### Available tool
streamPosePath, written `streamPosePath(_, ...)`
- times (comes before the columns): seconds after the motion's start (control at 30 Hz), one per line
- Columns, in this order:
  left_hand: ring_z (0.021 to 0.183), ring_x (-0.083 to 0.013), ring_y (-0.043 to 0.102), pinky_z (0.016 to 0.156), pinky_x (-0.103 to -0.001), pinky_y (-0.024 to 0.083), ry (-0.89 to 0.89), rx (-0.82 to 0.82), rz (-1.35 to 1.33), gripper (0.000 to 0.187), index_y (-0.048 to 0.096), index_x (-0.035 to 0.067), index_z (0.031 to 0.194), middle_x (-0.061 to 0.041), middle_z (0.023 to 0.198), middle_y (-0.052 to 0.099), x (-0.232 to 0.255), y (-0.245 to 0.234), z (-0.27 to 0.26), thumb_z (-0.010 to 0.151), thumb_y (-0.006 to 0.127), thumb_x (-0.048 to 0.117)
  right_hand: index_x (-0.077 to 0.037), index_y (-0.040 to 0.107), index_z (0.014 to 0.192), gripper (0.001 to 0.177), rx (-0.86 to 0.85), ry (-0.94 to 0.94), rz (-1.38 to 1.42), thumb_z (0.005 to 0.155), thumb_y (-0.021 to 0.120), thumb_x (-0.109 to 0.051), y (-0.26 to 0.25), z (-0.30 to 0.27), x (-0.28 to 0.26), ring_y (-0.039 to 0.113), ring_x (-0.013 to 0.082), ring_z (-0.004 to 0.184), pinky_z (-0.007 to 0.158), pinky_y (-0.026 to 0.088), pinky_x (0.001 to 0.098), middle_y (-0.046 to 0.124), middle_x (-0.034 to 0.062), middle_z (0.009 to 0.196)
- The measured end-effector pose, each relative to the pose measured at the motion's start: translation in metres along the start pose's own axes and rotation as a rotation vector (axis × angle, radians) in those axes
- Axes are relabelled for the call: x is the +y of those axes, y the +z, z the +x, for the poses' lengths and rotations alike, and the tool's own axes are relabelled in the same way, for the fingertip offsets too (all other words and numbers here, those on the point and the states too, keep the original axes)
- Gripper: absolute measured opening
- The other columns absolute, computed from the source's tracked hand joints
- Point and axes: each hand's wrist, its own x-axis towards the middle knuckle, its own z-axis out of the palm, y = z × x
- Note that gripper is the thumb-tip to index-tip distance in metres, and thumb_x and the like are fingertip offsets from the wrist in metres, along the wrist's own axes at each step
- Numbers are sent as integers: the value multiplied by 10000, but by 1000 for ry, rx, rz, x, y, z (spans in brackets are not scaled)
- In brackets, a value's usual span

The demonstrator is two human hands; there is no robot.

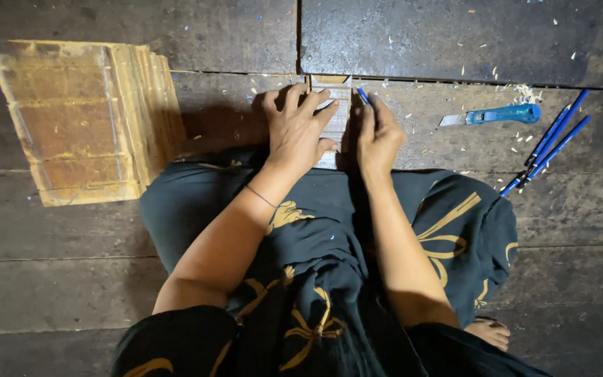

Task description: Marking and scoring small wooden slats using a marking tool and a utility knife while sitting on the floor.

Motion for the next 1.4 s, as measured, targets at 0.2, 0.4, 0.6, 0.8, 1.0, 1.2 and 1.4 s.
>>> streamPosePath(0.2, 1382, -273, 315, 1076, -655, 164, -92, -136, 31, 698, 621, 278, 1396, 38, 1405, 519, 1, 3, 3, 766, 842, 483, -35, 749, 1188, 202, -17, -132, -191, 1025, 632, -60, 12, 16, 1, 737, 420, 940, 817, 583, 469, 768, 207, 990)
streamPosePath(0.4, 1378, -271, 321, 1080, -668, 148, -113, -161, 65, 701, 602, 300, 1398, 49, 1427, 503, 4, 6, 4, 768, 837, 495, -80, 767, 1118, 176, -145, -255, -405, 972, 671, -67, 7, 30, 18, 736, 393, 860, 746, 574, 488, 746, 155, 841)
streamPosePath(0.6, 1367, -266, 323, 1079, -664, 157, -132, -174, 84, 688, 603, 308, 1392, 65, 1431, 484, 7, 3, 4, 772, 840, 489, -31, 736, 945, 125, -383, -93, -538, 918, 614, -36, -34, -23, -20, 687, 489, 799, 710, 541, 595, 678, 223, 742)
streamPosePath(0.8, 1337, -292, 360, 1047, -703, 154, -114, -111, 78, 678, 635, 281, 1374, 40, 1392, 525, 7, 2, 1, 758, 868, 446, -107, 749, 874, 110, -448, 113, -466, 889, 641, -88, -52, -81, 9, 693, 464, 793, 683, 549, 565, 694, 179, 716)
streamPosePath(1.0, 1315, -307, 392, 1040, -715, 169, -93, -10, 60, 644, 680, 255, 1308, 22, 1358, 548, 8, 6, -1, 719, 901, 393, -84, 776, 1065, 181, -112, -12, -317, 976, 619, -72, -29, -2, -27, 705, 451, 917, 757, 559, 532, 752, 214, 902)
streamPosePath(1.2, 1344, -289, 374, 1068, -713, 157, -131, -55, 47, 667, 652, 279, 1351, 43, 1384, 537, 9, 6, 0, 736, 888, 388, -42, 767, 1092, 172, -22, -86, -180, 993, 626, -39, 11, 27, -4, 715, 456, 937, 795, 574, 510, 764, 228, 933)
streamPosePath(1.4, 1349, -273, 349, 1066, -724, 152, -135, -114, 80, 675, 621, 312, 1376, 60, 1393, 516, 8, 6, 2, 758, 868, 429, -51, 763, 1039, 149, -152, -146, -323, 988, 624, -68, 4, 30, 2, 708, 464, 874, 734, 550, 548, 740, 220, 834)
